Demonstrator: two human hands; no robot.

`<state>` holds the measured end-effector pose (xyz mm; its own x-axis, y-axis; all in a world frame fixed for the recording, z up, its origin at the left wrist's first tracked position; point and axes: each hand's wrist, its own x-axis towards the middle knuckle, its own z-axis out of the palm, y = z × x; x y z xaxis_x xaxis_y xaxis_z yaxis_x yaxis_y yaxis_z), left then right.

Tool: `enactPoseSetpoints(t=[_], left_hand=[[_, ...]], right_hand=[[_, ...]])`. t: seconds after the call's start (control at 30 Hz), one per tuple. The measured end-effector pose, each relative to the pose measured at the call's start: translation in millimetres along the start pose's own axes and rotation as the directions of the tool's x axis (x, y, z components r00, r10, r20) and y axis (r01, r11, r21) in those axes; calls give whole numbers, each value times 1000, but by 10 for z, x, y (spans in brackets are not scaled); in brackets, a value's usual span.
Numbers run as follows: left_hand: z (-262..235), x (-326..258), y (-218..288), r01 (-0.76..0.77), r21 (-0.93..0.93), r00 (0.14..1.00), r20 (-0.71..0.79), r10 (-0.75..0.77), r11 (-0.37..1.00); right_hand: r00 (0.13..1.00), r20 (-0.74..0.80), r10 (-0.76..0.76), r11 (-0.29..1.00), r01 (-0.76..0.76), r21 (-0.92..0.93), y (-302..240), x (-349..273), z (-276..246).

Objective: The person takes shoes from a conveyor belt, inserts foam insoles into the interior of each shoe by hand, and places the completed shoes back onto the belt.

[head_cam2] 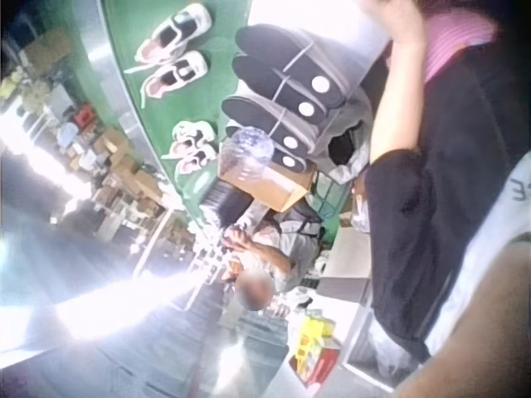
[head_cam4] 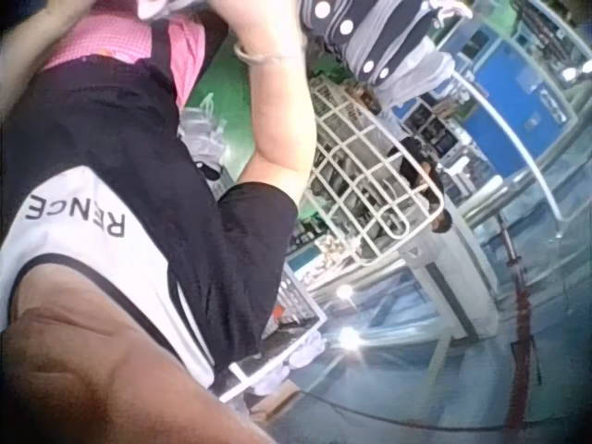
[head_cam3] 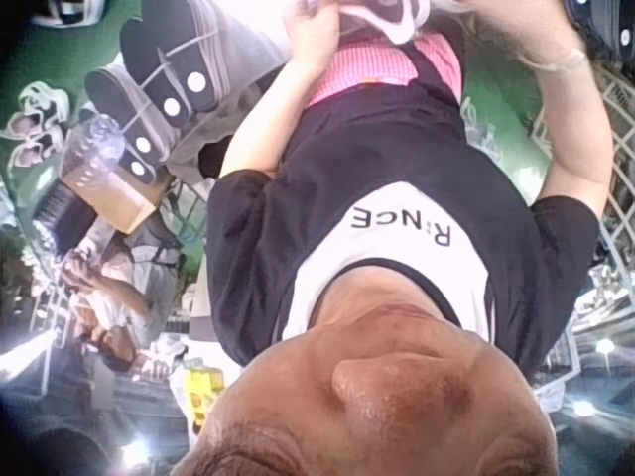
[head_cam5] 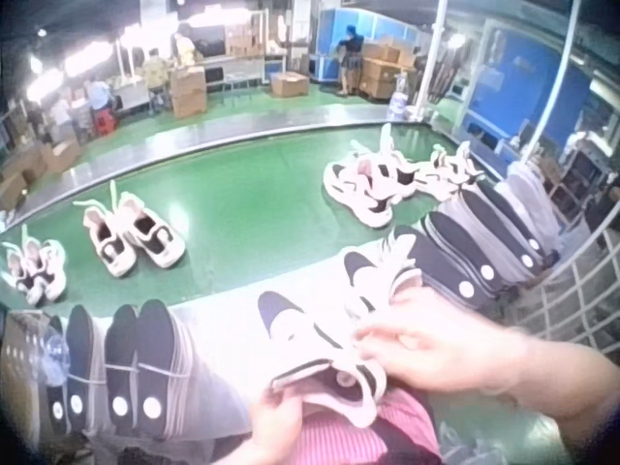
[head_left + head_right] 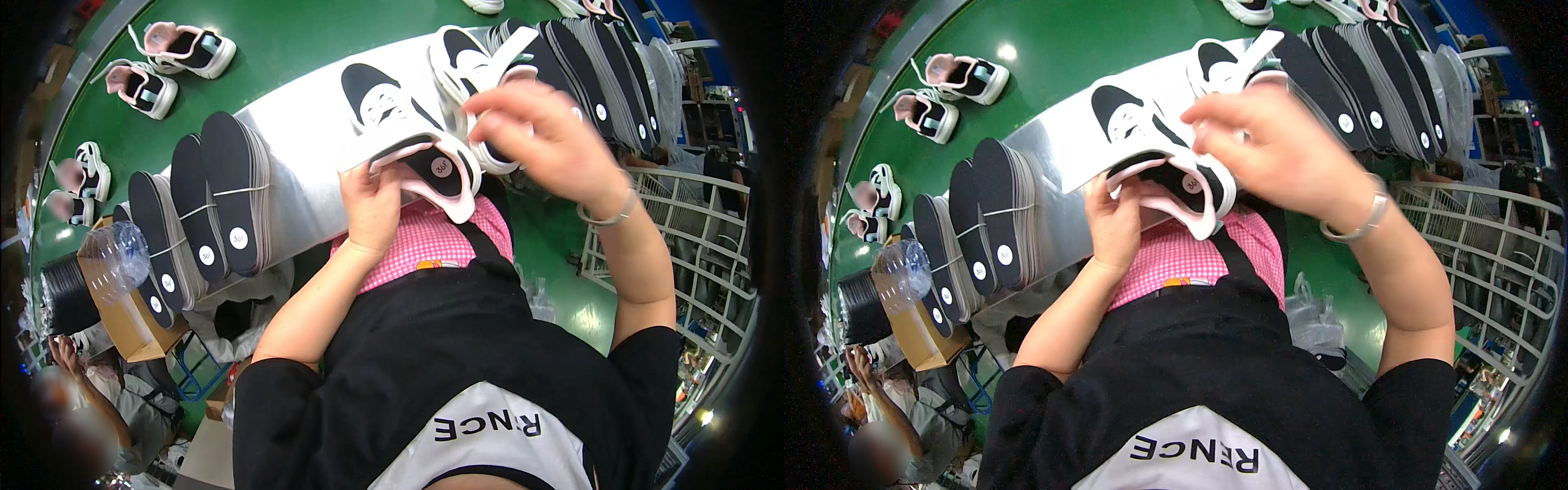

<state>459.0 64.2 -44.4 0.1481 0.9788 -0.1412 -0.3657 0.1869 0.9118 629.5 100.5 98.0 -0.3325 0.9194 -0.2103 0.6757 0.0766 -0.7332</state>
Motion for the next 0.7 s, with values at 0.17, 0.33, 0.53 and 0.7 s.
enactPoseSetpoints(t=[0.17,0.33,0.53,0.7], left_hand=[[-27,12,25,-13,65,999,44,10,998],[142,84,15,-108,370,988,-66,142,923],[312,310,-80,-95,492,987,-64,145,866],[296,380,-114,-138,484,986,-14,166,864]], right_hand=[[992,124,-22,925,67,-373,-103,-228,14],[939,345,-11,735,241,-633,13,-189,434],[796,473,377,775,8,-632,426,87,543],[861,428,274,775,66,-628,513,10,624]])
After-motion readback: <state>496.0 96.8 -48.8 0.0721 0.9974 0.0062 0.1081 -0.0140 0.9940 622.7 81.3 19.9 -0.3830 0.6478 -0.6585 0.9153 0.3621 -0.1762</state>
